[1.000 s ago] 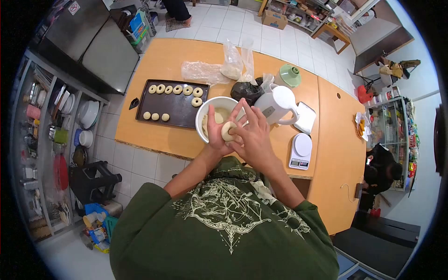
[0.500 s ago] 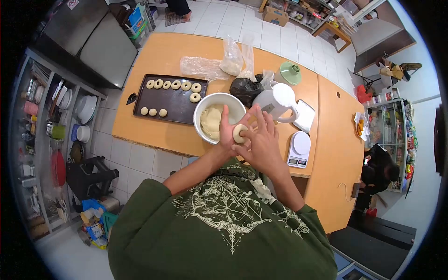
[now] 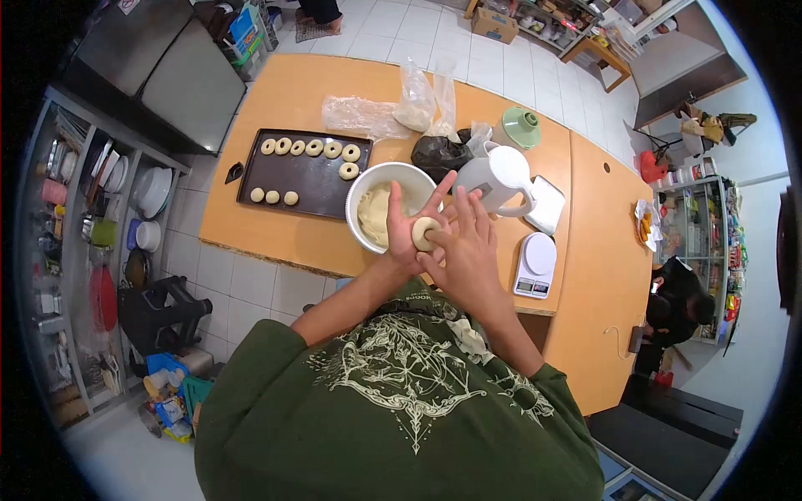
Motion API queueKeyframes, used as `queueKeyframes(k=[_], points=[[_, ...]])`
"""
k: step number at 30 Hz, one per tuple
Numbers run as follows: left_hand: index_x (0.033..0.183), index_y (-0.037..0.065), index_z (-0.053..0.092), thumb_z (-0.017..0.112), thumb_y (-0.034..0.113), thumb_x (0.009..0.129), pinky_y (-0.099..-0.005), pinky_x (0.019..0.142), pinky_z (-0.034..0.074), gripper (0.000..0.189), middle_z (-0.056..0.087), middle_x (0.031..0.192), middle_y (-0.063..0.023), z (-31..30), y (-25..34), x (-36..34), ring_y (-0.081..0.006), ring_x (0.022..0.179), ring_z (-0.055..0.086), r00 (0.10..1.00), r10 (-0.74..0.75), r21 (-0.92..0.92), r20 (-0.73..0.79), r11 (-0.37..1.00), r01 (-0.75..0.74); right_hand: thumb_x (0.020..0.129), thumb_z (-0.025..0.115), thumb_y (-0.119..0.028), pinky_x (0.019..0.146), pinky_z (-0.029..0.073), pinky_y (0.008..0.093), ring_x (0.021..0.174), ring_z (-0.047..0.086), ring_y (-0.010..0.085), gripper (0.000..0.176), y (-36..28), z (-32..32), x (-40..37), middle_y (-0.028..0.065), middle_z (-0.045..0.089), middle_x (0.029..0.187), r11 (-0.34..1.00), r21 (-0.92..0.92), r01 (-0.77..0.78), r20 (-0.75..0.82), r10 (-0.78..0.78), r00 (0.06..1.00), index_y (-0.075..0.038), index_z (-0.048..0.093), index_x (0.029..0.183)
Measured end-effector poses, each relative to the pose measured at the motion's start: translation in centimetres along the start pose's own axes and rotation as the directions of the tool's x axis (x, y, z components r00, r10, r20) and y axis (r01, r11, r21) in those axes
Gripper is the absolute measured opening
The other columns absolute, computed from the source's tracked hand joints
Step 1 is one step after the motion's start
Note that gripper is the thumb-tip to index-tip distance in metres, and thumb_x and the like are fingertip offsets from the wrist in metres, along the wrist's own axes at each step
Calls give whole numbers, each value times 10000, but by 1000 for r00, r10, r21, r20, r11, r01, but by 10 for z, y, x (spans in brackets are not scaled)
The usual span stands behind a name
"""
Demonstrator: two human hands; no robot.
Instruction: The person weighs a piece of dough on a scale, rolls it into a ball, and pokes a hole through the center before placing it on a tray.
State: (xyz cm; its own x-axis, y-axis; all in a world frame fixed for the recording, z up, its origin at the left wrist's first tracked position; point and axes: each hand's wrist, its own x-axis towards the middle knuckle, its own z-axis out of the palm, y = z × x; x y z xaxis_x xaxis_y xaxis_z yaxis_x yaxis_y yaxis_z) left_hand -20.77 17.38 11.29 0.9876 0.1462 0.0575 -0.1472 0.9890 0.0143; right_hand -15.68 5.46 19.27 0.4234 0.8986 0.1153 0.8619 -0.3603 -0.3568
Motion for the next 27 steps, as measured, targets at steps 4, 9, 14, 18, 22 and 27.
queueKeyframes(k=[4, 9, 14, 18, 22, 27], points=[[1679, 230, 181, 272, 959, 846, -597, 1248, 246, 1111, 253, 1688, -201, -8, -5, 0, -409, 1544, 277, 998, -56, 50, 12, 997, 56, 744, 831, -212, 1104, 300, 718, 1489, 292, 506, 347, 19, 7, 0, 269, 337, 1617, 991, 112, 77, -44, -72, 996, -135, 753, 1074], [1674, 221, 200, 277, 954, 851, -604, 1251, 230, 1105, 263, 1675, -227, 0, -11, 0, -424, 1537, 283, 992, -127, -125, -23, 984, 123, 758, 838, -252, 1171, 277, 644, 1494, 289, 504, 357, 6, -14, -3, 249, 338, 1627, 992, -124, 28, 19, -26, 999, -119, 756, 1078], [1671, 222, 211, 278, 960, 844, -609, 1246, 240, 1110, 278, 1677, -195, 0, -12, 6, -406, 1541, 286, 994, -105, -63, -5, 993, 104, 750, 864, -296, 1192, 271, 613, 1506, 277, 505, 357, 16, -5, 0, 235, 329, 1639, 1000, 21, -18, 50, 17, 999, -121, 765, 1046], [1670, 226, 218, 278, 955, 849, -617, 1238, 254, 1099, 287, 1677, -183, -3, -13, 4, -409, 1531, 307, 992, -120, -114, -32, 987, 116, 738, 880, -324, 1194, 271, 606, 1503, 282, 507, 355, 24, -6, 0, 234, 331, 1641, 1000, 29, -6, 55, 5, 998, -107, 783, 1001], [1667, 212, 230, 258, 953, 853, -597, 1237, 274, 1101, 299, 1673, -182, 0, -14, 5, -411, 1519, 331, 989, -136, -82, -58, 988, 131, 758, 870, -309, 1184, 284, 612, 1496, 295, 506, 353, 13, -14, -2, 231, 345, 1640, 998, -50, -24, 57, 27, 998, -108, 793, 1037], [1665, 195, 236, 254, 947, 860, -577, 1244, 275, 1102, 310, 1665, -192, -6, -9, 6, -415, 1519, 329, 992, -117, -7, 43, 993, 117, 747, 859, -311, 1148, 266, 691, 1493, 286, 503, 335, 21, 1, -1, 255, 303, 1647, 999, 45, -10, 24, 9, 1000, -148, 794, 1032]])
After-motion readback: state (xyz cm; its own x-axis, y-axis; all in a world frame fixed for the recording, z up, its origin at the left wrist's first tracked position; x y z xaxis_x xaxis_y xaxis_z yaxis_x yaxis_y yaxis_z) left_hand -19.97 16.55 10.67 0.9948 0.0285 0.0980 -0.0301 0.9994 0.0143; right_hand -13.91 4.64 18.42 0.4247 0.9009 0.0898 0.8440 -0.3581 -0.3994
